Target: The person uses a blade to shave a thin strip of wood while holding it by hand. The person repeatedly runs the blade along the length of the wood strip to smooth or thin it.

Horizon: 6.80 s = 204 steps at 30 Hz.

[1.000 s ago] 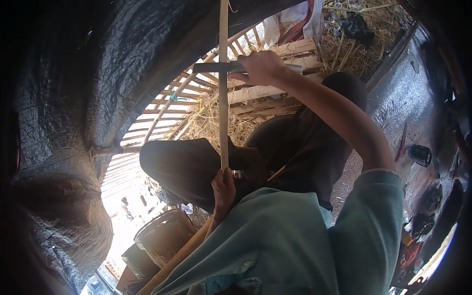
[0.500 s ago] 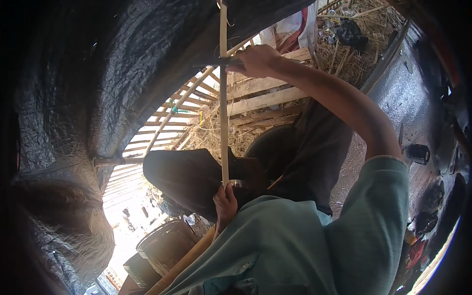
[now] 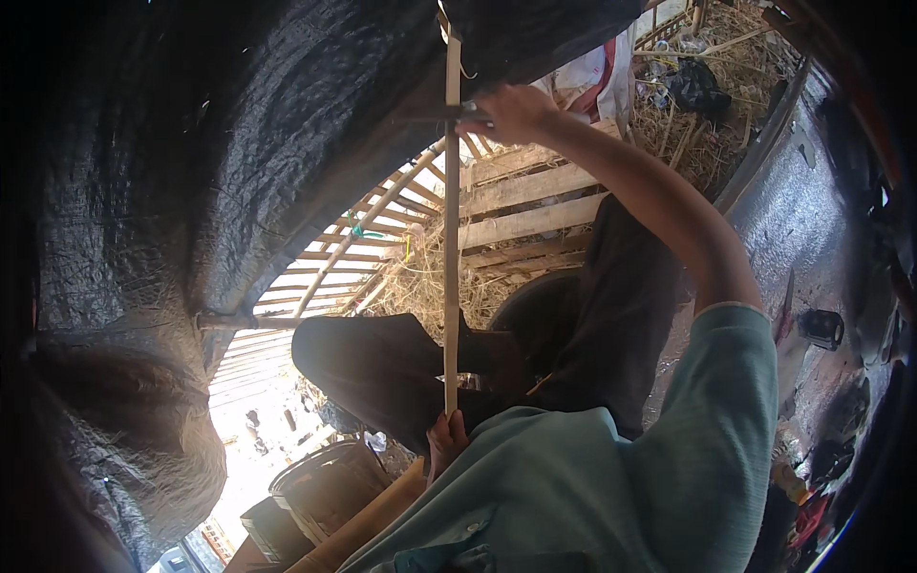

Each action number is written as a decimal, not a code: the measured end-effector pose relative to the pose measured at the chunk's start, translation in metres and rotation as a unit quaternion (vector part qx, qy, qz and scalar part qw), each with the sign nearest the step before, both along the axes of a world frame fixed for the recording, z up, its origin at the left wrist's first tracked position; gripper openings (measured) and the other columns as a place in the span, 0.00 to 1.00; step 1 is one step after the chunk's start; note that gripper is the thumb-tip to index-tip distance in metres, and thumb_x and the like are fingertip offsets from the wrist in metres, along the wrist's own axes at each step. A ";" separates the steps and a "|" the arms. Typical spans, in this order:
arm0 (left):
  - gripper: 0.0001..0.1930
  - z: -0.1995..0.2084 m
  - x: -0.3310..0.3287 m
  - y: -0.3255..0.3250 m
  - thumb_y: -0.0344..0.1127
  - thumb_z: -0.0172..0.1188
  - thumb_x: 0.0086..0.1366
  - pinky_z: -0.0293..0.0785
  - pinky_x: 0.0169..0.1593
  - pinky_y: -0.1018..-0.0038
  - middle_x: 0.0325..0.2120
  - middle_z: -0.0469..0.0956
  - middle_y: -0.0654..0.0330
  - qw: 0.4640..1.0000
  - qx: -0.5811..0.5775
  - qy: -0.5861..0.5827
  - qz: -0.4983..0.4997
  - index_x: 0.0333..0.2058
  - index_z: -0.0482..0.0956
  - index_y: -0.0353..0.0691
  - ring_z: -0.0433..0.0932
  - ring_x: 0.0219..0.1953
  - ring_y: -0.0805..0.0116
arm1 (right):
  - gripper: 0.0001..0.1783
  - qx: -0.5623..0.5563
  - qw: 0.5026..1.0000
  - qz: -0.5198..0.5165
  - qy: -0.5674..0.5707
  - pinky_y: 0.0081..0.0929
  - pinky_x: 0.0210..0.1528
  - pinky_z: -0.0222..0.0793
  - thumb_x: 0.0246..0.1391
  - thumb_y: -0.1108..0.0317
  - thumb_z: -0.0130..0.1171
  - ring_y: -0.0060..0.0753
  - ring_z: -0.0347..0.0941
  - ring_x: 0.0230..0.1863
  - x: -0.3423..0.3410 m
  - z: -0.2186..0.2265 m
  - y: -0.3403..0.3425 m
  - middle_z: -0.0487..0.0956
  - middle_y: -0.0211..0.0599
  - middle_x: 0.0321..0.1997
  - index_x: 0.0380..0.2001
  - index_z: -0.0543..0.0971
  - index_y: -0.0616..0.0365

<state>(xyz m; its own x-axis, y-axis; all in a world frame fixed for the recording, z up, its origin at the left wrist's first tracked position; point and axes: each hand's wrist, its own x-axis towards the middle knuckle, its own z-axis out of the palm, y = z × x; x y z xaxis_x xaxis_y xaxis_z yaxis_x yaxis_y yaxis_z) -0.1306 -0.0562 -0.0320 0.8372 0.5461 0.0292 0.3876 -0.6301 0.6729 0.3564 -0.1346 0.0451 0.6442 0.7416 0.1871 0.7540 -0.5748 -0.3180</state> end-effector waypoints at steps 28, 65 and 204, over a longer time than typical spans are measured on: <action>0.23 0.070 0.155 0.037 0.48 0.37 0.68 0.69 0.47 0.68 0.36 0.74 0.53 0.846 -0.495 -0.159 0.119 0.42 0.69 0.31 0.73 0.43 0.61 | 0.38 0.142 0.958 0.116 0.220 0.37 0.20 0.67 0.40 0.63 0.63 0.46 0.73 0.19 -0.274 -0.011 0.004 0.73 0.43 0.18 0.51 0.55 0.65; 0.15 0.026 0.132 0.086 0.47 0.49 0.63 0.68 0.45 0.68 0.19 0.65 0.63 0.678 -0.711 -0.084 0.169 0.27 0.69 0.41 0.72 0.37 0.60 | 0.46 -0.188 0.609 -0.770 -0.006 0.40 0.50 0.61 0.24 0.46 0.69 0.52 0.62 0.48 -0.339 -0.138 -0.352 0.65 0.53 0.44 0.45 0.63 0.64; 0.13 0.035 0.135 0.075 0.45 0.48 0.64 0.69 0.25 0.79 0.19 0.65 0.66 0.712 -0.672 -0.060 0.193 0.29 0.69 0.42 0.70 0.21 0.73 | 0.22 0.249 0.589 -0.752 0.163 0.26 0.23 0.71 0.56 0.52 0.47 0.33 0.75 0.27 -0.358 -0.171 -0.407 0.77 0.48 0.30 0.38 0.67 0.65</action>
